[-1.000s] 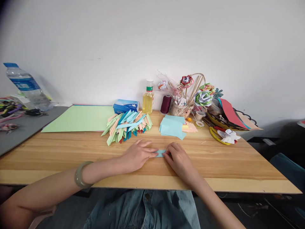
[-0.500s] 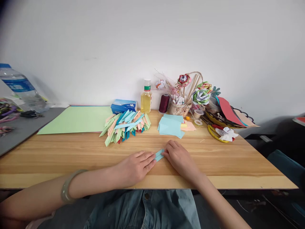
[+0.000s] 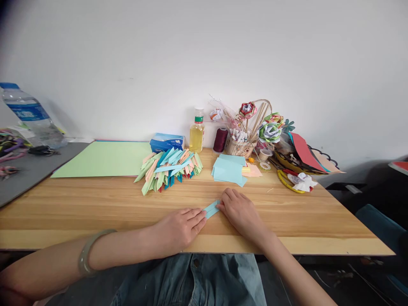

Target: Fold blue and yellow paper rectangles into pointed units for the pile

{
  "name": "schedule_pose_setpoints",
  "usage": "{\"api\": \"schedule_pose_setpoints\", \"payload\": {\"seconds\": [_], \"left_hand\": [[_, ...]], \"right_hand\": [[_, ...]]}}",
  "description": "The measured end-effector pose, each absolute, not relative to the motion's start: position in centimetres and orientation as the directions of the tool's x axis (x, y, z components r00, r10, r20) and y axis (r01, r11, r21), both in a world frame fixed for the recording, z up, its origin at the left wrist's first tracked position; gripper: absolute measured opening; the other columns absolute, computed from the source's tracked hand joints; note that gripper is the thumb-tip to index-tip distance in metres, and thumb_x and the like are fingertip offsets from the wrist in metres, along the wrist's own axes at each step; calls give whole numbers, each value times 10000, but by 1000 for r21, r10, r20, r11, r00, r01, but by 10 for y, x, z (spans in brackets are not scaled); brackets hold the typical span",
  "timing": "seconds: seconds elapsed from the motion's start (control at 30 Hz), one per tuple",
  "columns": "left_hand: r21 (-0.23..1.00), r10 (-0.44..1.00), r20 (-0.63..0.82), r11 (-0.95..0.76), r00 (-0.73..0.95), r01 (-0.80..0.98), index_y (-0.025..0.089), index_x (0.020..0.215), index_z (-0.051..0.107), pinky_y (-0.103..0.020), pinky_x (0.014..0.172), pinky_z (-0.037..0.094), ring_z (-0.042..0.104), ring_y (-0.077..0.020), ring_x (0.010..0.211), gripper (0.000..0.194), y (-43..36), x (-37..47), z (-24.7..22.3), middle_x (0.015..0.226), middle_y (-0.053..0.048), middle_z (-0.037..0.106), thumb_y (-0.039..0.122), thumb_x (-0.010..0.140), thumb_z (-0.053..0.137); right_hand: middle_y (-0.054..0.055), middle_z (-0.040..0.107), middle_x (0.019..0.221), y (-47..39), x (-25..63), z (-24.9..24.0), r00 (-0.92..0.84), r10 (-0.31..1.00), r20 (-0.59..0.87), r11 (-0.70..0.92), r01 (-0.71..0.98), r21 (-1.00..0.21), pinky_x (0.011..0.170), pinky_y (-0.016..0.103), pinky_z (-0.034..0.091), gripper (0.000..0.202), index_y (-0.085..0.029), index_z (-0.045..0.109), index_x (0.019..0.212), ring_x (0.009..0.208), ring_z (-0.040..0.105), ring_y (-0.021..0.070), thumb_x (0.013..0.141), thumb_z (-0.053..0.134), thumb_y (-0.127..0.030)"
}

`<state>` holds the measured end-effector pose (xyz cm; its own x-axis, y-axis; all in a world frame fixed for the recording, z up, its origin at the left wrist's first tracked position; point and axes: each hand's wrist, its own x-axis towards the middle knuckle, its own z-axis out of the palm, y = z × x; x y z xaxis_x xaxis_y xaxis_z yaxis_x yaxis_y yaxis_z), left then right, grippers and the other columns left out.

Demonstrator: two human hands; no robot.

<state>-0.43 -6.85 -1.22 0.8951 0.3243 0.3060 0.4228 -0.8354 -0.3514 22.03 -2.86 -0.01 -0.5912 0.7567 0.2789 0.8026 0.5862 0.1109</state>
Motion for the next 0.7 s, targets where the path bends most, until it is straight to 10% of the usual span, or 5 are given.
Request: {"api": "schedule_pose_setpoints", "payload": {"seconds": [0.23,0.4,0.7], "left_hand": [[-346,352,295,-827,888,443,39,1138,571,-321,915,411,561,-230,1091,323,-70,-3,-10,1183,-158,599,126,858,436],[-351,392,314,-798,865,489,44,1135,576,-306,937,402,557,-221,1097,324,-73,-1,-12,1182,-140,604,170,879,423],[-321,468,277,-778,839,540,33,1196,533,-351,962,371,498,-246,1181,350,-81,0,-22,1264,-175,531,158,886,428]], "right_hand": [[97,645,939,-39,229,3,-441,798,411,545,819,-179,730,348,506,274,-189,570,962,854,614,203,950,307,-264],[120,444,1379,-70,218,12,-791,595,140,803,577,-148,1067,460,299,478,-192,339,1386,1289,377,222,931,395,-328],[103,336,1432,-57,242,9,-710,700,78,714,692,-112,1058,560,245,513,-231,238,1427,1315,318,234,940,357,-343]]}}
